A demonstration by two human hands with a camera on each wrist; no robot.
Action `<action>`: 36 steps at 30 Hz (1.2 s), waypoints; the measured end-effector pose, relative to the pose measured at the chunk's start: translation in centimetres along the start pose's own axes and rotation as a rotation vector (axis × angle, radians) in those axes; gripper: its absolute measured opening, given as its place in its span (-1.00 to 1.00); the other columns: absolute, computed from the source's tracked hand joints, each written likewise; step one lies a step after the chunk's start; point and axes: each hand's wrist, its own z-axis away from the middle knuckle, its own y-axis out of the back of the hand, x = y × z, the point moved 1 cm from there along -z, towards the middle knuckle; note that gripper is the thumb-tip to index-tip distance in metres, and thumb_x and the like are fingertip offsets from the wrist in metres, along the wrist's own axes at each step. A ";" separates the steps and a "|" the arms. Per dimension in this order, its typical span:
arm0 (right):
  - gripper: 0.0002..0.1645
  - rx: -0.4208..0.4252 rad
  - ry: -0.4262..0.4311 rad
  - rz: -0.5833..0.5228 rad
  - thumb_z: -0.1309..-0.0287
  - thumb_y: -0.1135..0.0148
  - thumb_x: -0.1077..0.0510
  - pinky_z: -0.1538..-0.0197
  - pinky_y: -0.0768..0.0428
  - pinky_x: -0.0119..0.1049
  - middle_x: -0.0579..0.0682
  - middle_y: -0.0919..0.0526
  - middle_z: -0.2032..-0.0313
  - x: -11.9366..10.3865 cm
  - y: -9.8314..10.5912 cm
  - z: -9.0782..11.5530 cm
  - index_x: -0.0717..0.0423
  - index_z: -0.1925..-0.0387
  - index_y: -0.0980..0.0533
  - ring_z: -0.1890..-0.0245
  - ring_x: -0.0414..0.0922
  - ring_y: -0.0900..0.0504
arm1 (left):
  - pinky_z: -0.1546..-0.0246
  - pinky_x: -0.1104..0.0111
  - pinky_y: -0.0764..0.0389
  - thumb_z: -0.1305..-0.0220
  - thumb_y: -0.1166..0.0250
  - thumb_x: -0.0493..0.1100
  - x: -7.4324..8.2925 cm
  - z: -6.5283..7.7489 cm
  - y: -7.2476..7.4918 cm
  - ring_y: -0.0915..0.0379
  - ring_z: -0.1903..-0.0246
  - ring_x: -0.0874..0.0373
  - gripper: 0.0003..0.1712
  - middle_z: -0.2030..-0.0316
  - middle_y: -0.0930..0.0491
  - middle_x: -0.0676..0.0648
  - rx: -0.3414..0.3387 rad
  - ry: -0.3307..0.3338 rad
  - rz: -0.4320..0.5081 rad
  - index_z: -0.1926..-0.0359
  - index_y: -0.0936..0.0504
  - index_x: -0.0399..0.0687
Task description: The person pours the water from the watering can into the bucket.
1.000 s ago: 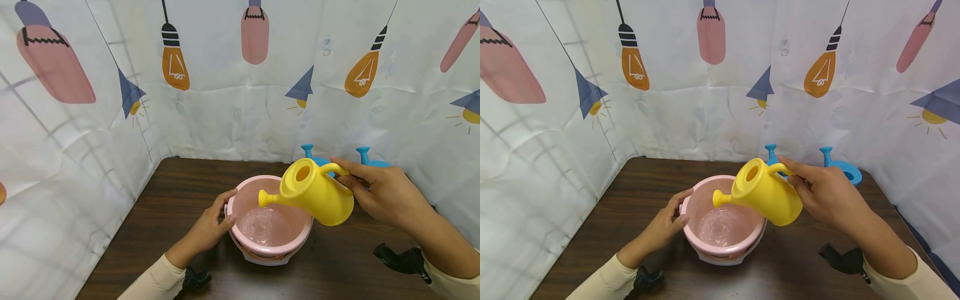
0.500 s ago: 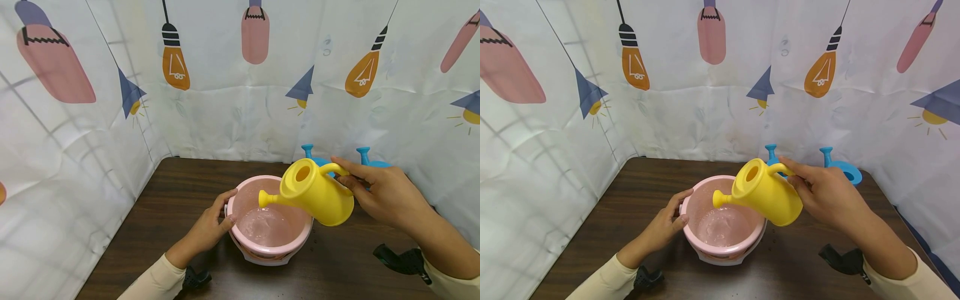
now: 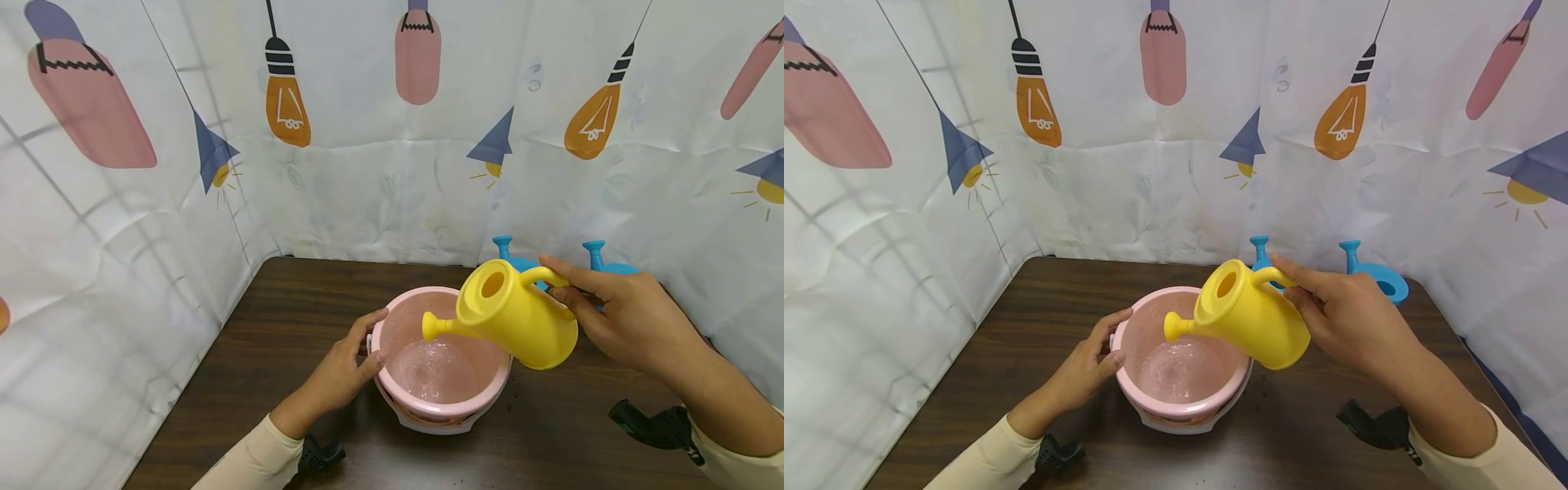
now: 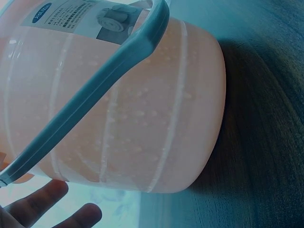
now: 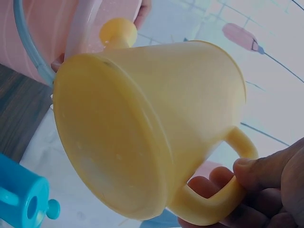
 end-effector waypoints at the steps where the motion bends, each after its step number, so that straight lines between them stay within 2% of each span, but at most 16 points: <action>1: -0.28 0.000 0.002 -0.002 -0.01 -0.51 0.40 0.65 -0.20 -0.48 -0.36 -0.27 0.68 0.0 0.0 0.0 0.03 -0.25 -0.62 0.74 -0.40 -0.07 | 0.04 0.17 -0.62 -0.48 -0.13 0.13 0.0 0.0 0.0 -0.59 0.06 0.13 -0.27 -0.16 -0.55 -0.08 0.000 0.000 -0.001 -0.57 -0.13 0.24; 5: -0.28 0.003 0.008 -0.001 -0.01 -0.52 0.39 0.64 -0.22 -0.49 -0.34 -0.33 0.67 -0.1 0.0 -0.1 0.01 -0.26 -0.62 0.73 -0.40 -0.09 | 0.04 0.17 -0.61 -0.48 -0.13 0.12 0.0 0.0 0.0 -0.59 0.05 0.14 -0.27 -0.16 -0.55 -0.07 0.000 0.000 -0.002 -0.56 -0.13 0.24; 11: -0.29 0.012 0.016 0.000 -0.01 -0.52 0.38 0.65 -0.22 -0.47 -0.22 -0.58 0.58 -0.2 0.0 -0.1 -0.01 -0.25 -0.62 0.74 -0.41 -0.10 | 0.04 0.18 -0.61 -0.48 -0.13 0.12 0.0 0.0 0.0 -0.59 0.06 0.15 -0.27 -0.14 -0.55 -0.06 0.002 -0.001 -0.001 -0.56 -0.13 0.24; 15: -0.29 0.019 0.023 -0.005 -0.03 -0.51 0.38 0.65 -0.21 -0.49 -0.17 -0.66 0.53 -0.3 -0.1 -0.2 -0.02 -0.26 -0.62 0.74 -0.41 -0.12 | 0.03 0.17 -0.61 -0.48 -0.13 0.11 0.0 0.0 0.0 -0.60 0.06 0.14 -0.27 -0.14 -0.55 -0.07 0.004 -0.003 0.000 -0.56 -0.14 0.23; 23: -0.28 0.023 0.032 -0.027 0.00 -0.52 0.40 0.61 -0.28 -0.49 -0.15 -0.74 0.42 -0.6 -0.3 -0.5 -0.04 -0.24 -0.63 0.67 -0.39 -0.33 | 0.03 0.16 -0.62 -0.47 -0.14 0.11 0.0 0.0 0.0 -0.60 0.06 0.14 -0.27 -0.14 -0.55 -0.04 0.004 0.006 -0.009 -0.56 -0.14 0.25; 31: -0.26 0.007 0.031 -0.032 -0.01 -0.52 0.39 0.58 -0.25 -0.49 -0.19 -0.74 0.40 -0.9 -0.2 -0.8 -0.08 -0.26 -0.62 0.66 -0.40 -0.27 | 0.04 0.17 -0.62 -0.47 -0.14 0.11 0.0 0.0 0.0 -0.60 0.07 0.16 -0.27 -0.13 -0.56 -0.05 0.001 0.001 -0.006 -0.56 -0.14 0.22; 36: -0.23 0.004 0.050 -0.046 0.02 -0.53 0.41 0.55 -0.31 -0.51 -0.18 -0.76 0.35 -1.0 -0.2 -1.0 -0.09 -0.27 -0.61 0.59 -0.38 -0.44 | 0.03 0.16 -0.61 -0.48 -0.14 0.12 0.1 0.0 0.0 -0.60 0.06 0.16 -0.27 -0.14 -0.56 -0.06 0.003 0.006 -0.010 -0.57 -0.13 0.25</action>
